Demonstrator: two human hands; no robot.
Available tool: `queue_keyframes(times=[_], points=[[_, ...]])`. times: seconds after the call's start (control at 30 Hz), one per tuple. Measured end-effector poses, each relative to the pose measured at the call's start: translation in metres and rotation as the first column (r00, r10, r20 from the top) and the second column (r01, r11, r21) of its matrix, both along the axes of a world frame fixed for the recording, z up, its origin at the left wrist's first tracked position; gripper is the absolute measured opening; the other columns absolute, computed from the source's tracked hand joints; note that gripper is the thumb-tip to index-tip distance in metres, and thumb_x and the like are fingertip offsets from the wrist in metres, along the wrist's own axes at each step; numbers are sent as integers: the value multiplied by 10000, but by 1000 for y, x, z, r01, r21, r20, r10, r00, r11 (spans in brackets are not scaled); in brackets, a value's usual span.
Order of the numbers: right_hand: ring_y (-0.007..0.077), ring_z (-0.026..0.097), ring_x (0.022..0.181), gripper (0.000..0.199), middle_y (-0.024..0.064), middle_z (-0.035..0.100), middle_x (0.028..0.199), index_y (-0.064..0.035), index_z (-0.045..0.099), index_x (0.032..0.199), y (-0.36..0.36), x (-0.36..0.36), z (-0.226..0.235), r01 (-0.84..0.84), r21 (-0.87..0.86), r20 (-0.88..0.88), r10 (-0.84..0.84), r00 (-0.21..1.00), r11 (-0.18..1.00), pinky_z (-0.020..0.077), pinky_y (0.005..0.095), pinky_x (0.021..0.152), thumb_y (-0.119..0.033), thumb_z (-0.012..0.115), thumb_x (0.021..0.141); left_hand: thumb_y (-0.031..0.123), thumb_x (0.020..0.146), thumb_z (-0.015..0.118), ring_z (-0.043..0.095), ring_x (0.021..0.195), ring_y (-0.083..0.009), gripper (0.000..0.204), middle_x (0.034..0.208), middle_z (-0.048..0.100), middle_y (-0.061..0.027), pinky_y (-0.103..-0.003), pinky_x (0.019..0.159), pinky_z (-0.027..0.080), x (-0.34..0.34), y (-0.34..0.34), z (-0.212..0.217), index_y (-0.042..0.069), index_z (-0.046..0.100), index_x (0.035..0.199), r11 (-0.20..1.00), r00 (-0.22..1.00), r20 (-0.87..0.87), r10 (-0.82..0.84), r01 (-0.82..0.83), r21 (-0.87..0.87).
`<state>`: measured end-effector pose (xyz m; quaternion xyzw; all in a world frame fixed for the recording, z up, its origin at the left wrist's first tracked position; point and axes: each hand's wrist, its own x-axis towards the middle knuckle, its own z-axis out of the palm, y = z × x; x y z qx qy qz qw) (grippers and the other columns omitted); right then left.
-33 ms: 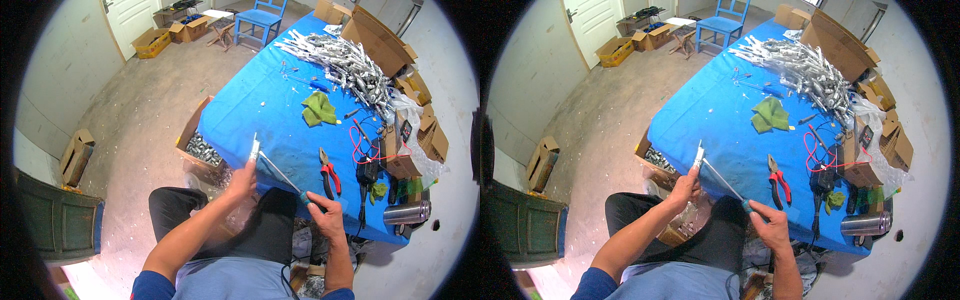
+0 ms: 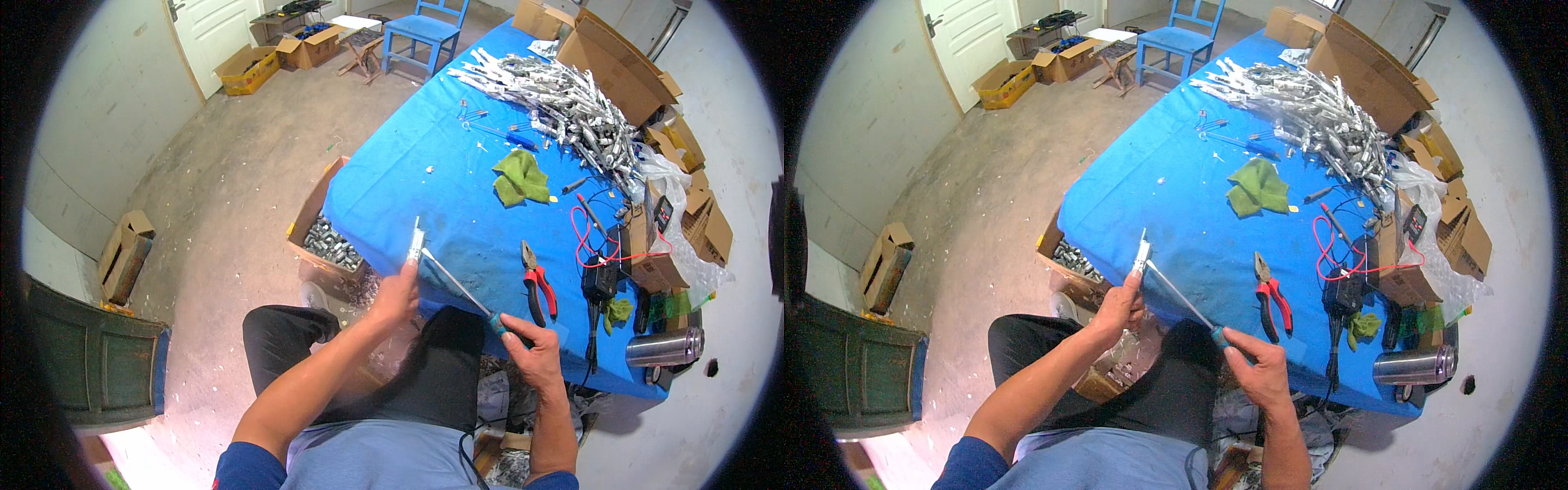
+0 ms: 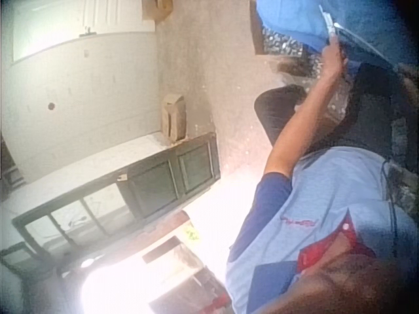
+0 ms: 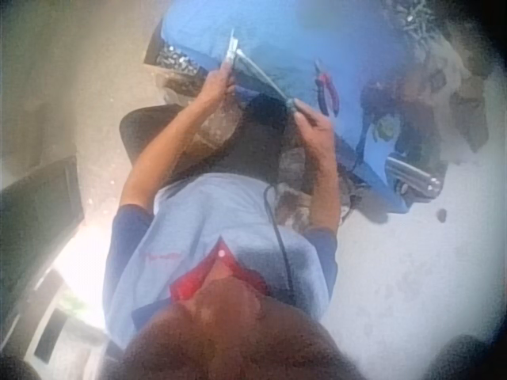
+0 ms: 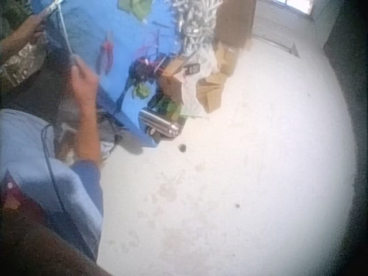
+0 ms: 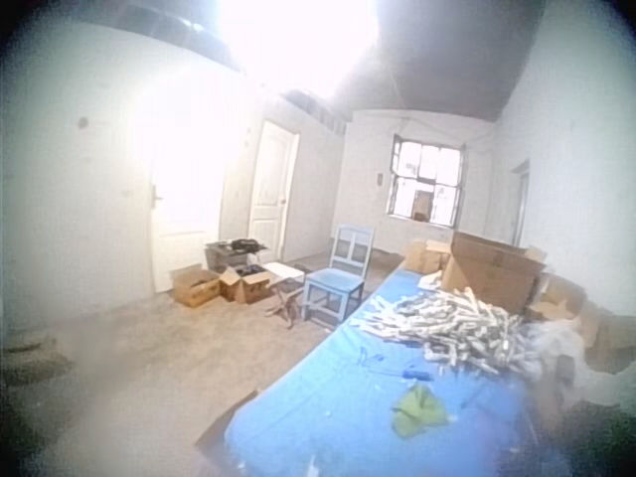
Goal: The person holds a metal component and uses a screwdriver to tighten a screw, then turns the object over and uses pliers to tighten another section.
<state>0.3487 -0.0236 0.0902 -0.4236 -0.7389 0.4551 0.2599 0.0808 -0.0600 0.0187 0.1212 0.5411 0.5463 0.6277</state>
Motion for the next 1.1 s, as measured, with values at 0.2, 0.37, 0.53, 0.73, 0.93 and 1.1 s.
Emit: queue_keyframes(times=[0.2,0.37,0.53,0.73,0.93,1.1], points=[[190,698,1012,308,152,728,1106,1,702,1162,-2,-4,-3,-37,16,3,37,999,999,524,302,912,-61,689,861,654,950,495,281,448,-109,614,543,283,53,-291,435,224,1,0,0,197,286,597,1000,1000,-10,5,-5,21],[186,691,1021,303,146,728,1110,8,700,1162,0,-8,-7,-21,-19,-2,21,1000,1000,518,305,920,-82,693,872,616,976,475,306,441,-112,591,542,294,59,-296,419,231,1,1,-1,191,318,598,1000,1000,3,13,-13,9],[189,682,1046,314,139,723,1130,10,692,1176,-5,-8,-20,1,-41,-37,-3,999,999,505,308,942,-113,693,888,622,981,456,304,439,-110,590,545,298,59,-296,417,230,3,0,-4,184,326,607,1000,999,-42,10,-9,28],[69,543,589,372,99,701,913,-27,664,1237,-12,-10,-44,49,-304,-162,-103,981,951,440,219,526,-190,716,907,617,986,447,316,439,-110,586,544,324,55,-290,418,237,4,4,-2,176,346,613,1000,999,-37,21,-21,16],[103,615,639,423,100,691,932,-48,620,1295,-8,-10,-30,-12,-633,-209,-156,965,774,461,229,520,-202,708,912,598,994,450,327,452,-109,574,554,329,53,-291,421,252,4,2,1,169,359,623,999,997,-68,29,-28,19],[210,698,773,369,135,707,1021,-45,648,1255,-20,-21,-37,-39,2,-43,39,998,999,540,304,642,-116,669,893,596,995,450,339,463,-110,576,565,351,46,-297,427,263,4,2,-5,162,371,625,999,999,-42,25,-24,25]])
